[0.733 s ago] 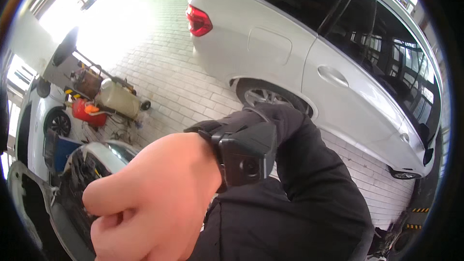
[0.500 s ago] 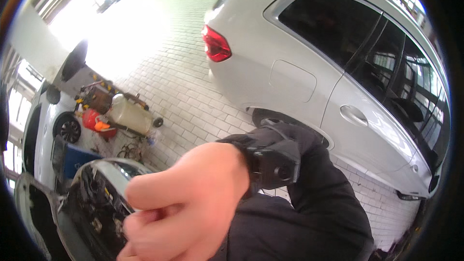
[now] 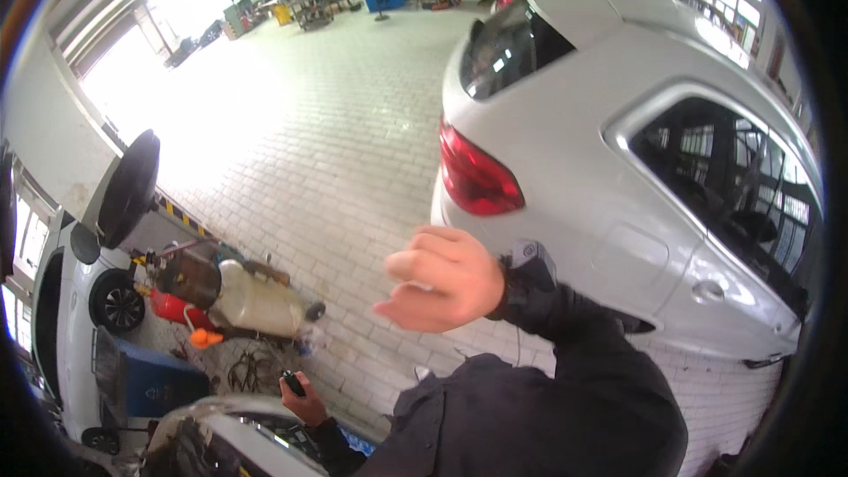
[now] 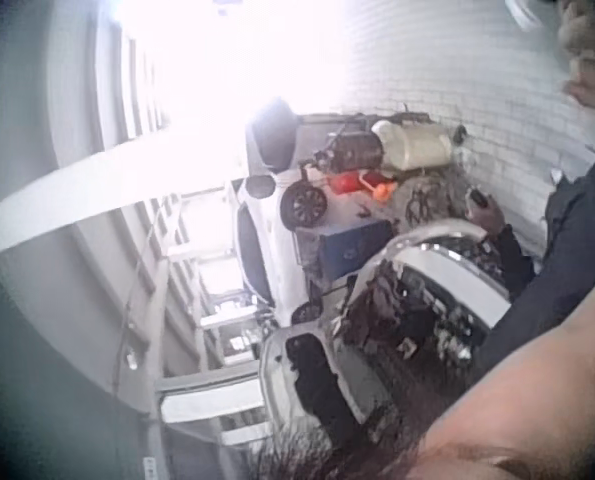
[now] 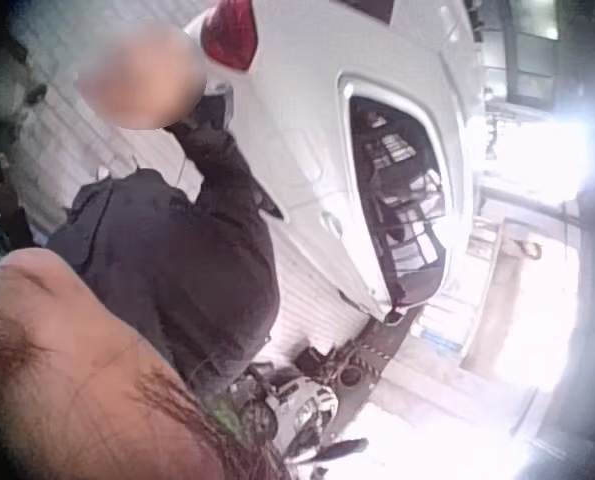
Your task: The person is using a screwdriver to work on a car engine in a service bay.
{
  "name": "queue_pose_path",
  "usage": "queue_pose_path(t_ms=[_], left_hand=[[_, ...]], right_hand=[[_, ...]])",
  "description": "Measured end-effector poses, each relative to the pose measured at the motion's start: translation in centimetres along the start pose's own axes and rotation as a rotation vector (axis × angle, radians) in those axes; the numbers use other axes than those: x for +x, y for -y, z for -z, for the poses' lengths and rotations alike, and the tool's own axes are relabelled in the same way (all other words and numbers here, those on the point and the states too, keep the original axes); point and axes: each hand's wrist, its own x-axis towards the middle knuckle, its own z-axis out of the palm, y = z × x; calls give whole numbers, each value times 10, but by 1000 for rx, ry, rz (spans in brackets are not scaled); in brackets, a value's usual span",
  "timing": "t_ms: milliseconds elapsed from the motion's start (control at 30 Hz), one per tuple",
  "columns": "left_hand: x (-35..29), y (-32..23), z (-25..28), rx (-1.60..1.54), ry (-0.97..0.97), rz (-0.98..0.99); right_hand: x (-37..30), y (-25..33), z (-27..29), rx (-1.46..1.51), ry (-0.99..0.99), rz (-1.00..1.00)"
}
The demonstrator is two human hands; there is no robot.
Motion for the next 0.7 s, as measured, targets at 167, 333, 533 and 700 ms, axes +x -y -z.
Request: queue_pose_path(t_ms=[167, 333, 533, 700], left_hand=[[143, 3, -93, -140, 221, -29], [218, 81, -228, -89, 350, 17], [256, 205, -339, 267, 598, 192], [249, 313, -376, 574, 709, 639]], right_hand=[[-28, -89, -55, -99, -38, -551], [-89, -269, -178, 311, -660, -1076], [-41, -484, -236, 453, -845, -1083], [13, -620, -261, 460, -655, -941]])
